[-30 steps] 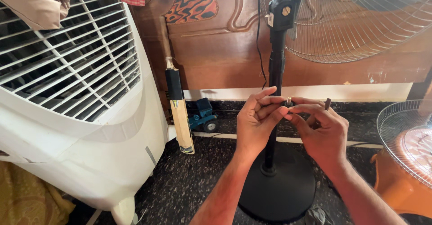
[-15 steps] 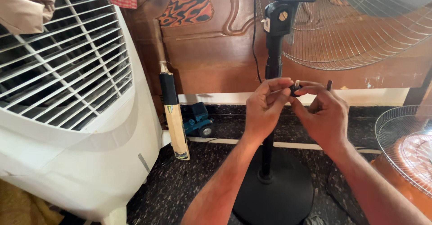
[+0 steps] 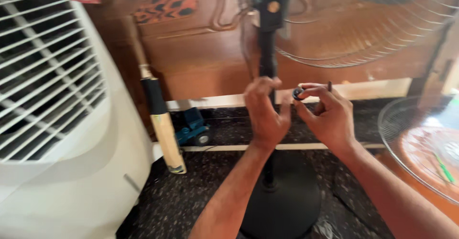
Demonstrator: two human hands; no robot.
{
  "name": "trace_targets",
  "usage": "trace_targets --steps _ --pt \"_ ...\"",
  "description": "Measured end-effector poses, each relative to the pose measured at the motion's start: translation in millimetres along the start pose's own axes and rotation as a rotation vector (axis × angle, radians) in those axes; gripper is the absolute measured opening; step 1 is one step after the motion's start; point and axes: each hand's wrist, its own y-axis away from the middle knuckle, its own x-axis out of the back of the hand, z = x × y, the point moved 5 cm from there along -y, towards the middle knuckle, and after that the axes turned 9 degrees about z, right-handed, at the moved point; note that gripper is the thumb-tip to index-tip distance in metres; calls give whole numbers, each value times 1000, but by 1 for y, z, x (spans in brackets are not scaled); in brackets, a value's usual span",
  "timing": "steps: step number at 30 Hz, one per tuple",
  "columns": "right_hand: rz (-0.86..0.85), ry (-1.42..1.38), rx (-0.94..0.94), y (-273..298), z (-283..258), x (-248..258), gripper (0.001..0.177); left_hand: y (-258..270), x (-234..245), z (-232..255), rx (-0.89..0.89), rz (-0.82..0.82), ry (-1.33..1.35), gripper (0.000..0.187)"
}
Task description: The person attaches the front grill to a standing fan, secures it with a screw, and then tightens a knob on the fan stand.
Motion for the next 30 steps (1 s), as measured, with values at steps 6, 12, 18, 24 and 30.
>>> trace_targets --steps 6,12,18,24,30 --pt "-23 110 -9 2 34 38 20 60 -66 15 262 -214 318 36" --pt "-60 282 -62 14 89 102 24 110 -120 48 307 -312 421 39" --pt "-113 494 -121 32 163 166 23 169 -190 80 335 -550 463 52" --pt "-205 726 -420 68 250 221 24 237 -257 91 254 -837 469 77" --pt "-309 853 -403 93 324 263 23 309 -311 89 221 -1172 328 91"
